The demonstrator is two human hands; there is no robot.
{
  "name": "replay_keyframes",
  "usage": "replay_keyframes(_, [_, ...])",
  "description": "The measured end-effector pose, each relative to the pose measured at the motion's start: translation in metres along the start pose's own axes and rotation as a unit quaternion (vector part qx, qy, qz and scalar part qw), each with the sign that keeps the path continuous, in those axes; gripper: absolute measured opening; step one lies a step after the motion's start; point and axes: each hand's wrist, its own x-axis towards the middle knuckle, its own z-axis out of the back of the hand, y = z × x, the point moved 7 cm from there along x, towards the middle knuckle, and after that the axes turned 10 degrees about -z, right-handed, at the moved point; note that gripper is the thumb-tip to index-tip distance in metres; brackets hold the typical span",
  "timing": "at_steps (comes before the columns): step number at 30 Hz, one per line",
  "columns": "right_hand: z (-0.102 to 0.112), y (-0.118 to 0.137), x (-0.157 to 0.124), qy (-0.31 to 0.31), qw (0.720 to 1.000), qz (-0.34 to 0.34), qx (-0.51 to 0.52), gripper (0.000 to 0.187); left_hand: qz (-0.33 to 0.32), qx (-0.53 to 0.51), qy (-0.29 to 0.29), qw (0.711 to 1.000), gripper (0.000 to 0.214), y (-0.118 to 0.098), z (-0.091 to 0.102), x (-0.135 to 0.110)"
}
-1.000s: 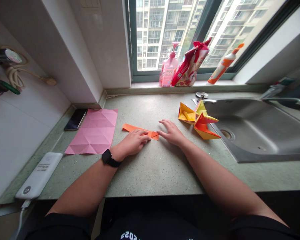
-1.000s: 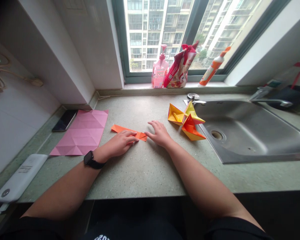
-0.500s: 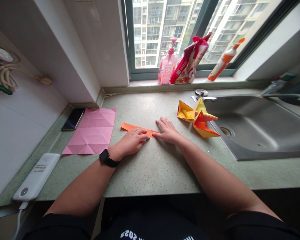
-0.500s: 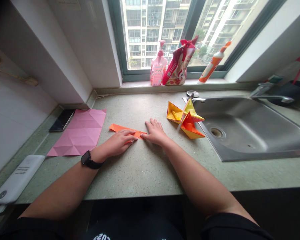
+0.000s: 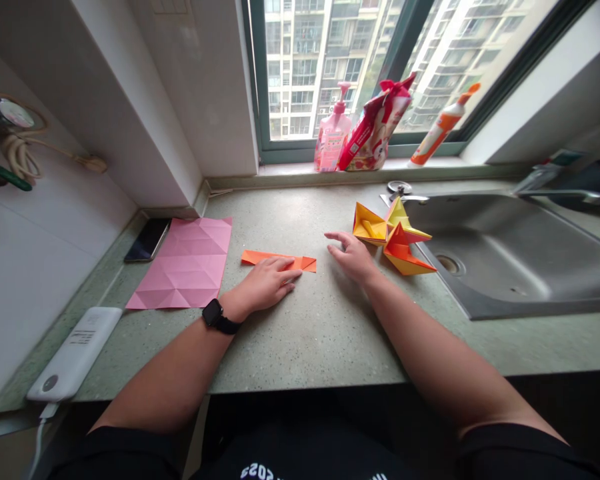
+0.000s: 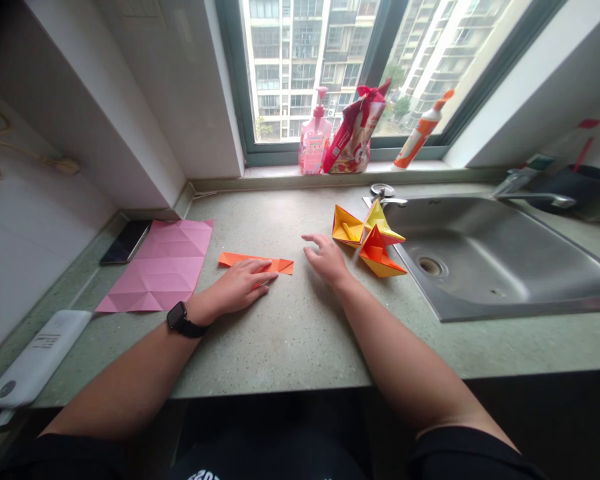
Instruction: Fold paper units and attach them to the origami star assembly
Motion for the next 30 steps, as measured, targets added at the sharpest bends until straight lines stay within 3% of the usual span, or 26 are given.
replay_keyframes(4, [-0.009,0.036,-0.023,0.036,0.988,0.142,-0.045,0.026,0.007,0.017,0.004,1.000,0.039,-0.001,-0.005,0.002])
replay_keyframes(8, [-0.027,0.056,-0.045,0.076,0.969,0.211,-0.101,0.023,0.006,0.012,-0.004,1.000,0.044,0.000,-0.001,0.002])
replay_keyframes(14, [-0.035,0.057,-0.050,0.107,0.960,0.212,-0.148,0.024,0.123,0.071,0.002,0.990,0.026,0.023,0.029,-0.009])
replay_keyframes(18, [-0.034,0.055,-0.048,0.114,0.960,0.201,-0.162,0.023,0.152,0.080,0.019,0.985,0.024,0.033,0.042,-0.015])
replay_keyframes(25, [-0.030,0.053,-0.046,0.071,0.967,0.190,-0.157,0.030,0.177,0.107,0.024,0.978,0.028,0.029,0.037,-0.015])
replay_keyframes(30, [-0.038,0.067,-0.057,0.093,0.957,0.251,-0.114,0.026,0.183,0.090,0.008,0.979,0.038,0.017,0.029,-0.010])
